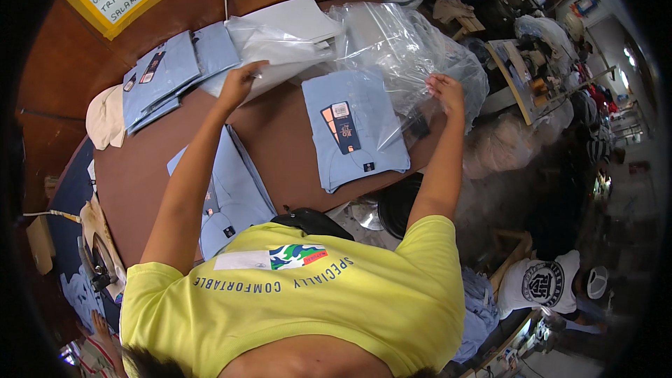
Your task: The person packs folded blue shirts into clear plastic bags by hand, smoothing the bags and stacking the finished packages on a workbench.
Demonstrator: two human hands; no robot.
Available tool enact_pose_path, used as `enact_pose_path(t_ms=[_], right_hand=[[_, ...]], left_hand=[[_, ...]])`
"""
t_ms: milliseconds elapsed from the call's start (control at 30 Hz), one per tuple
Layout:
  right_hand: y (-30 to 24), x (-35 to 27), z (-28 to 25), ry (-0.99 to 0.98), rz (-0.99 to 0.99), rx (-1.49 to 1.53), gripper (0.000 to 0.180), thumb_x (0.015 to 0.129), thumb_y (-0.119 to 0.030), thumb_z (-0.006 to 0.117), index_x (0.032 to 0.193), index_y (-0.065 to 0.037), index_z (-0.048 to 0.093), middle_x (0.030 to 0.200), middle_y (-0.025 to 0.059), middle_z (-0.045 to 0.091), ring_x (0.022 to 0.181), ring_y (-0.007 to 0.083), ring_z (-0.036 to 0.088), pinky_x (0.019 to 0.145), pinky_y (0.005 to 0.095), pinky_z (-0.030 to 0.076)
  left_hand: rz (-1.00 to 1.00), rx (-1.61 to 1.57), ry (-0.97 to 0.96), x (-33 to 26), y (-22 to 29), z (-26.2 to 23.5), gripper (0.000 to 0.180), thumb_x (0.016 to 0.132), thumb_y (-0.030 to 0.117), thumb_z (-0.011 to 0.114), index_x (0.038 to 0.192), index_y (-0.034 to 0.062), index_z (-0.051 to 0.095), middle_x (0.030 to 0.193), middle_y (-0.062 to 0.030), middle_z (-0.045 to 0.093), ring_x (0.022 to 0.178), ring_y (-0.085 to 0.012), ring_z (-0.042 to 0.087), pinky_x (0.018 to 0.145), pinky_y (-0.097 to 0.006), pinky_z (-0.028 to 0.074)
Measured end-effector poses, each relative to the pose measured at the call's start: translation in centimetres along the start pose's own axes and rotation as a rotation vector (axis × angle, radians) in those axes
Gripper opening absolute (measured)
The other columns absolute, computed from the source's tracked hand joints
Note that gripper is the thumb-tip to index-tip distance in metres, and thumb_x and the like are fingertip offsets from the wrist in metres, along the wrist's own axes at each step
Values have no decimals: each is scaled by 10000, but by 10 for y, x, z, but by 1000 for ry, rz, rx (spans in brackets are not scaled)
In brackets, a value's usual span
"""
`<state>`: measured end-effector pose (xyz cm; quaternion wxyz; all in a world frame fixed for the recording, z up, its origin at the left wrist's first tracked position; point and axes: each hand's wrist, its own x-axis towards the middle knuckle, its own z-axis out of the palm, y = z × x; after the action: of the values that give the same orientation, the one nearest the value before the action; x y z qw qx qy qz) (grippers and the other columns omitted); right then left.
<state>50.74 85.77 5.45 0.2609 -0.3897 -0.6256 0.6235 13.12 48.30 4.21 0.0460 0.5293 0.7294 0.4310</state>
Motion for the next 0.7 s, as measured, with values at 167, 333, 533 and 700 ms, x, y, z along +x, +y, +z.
enact_pose_path(t_ms=[167, 333, 533, 700], right_hand=[[-4, -6, -4, -7, 30, 37, 238, 848, -81, 636, 1046, 43, 590, 923, 102, 663, 771, 149, 632, 680, 226, 509], [-7, -13, -25, 66, -1, 43, 238, 846, -70, 639, 1054, 35, 593, 912, 97, 667, 764, 154, 641, 656, 222, 507], [-29, -38, -60, 91, -79, -63, 184, 842, -78, 647, 1012, -10, 637, 883, 70, 677, 727, 125, 641, 644, 207, 499], [-98, -86, -30, -195, -153, -243, 156, 837, -49, 624, 979, 12, 643, 862, 81, 675, 715, 127, 640, 634, 215, 498]], left_hand=[[-205, -336, 83, 4, -36, -13, 321, 842, -29, 504, 1122, 60, 635, 925, -58, 676, 865, -125, 601, 804, -264, 459], [-350, -400, 183, 10, -63, -28, 229, 877, 72, 564, 1087, 26, 645, 910, -26, 676, 802, -91, 575, 757, -231, 455], [-280, -337, 151, -7, -59, -22, 301, 847, 81, 602, 1145, 37, 613, 1042, -91, 656, 960, -167, 589, 868, -283, 439], [-76, -287, -286, -6, 73, -10, 775, 690, 301, 773, 1352, 87, 431, 1380, -148, 423, 1318, -284, 346, 1082, -370, 267]])
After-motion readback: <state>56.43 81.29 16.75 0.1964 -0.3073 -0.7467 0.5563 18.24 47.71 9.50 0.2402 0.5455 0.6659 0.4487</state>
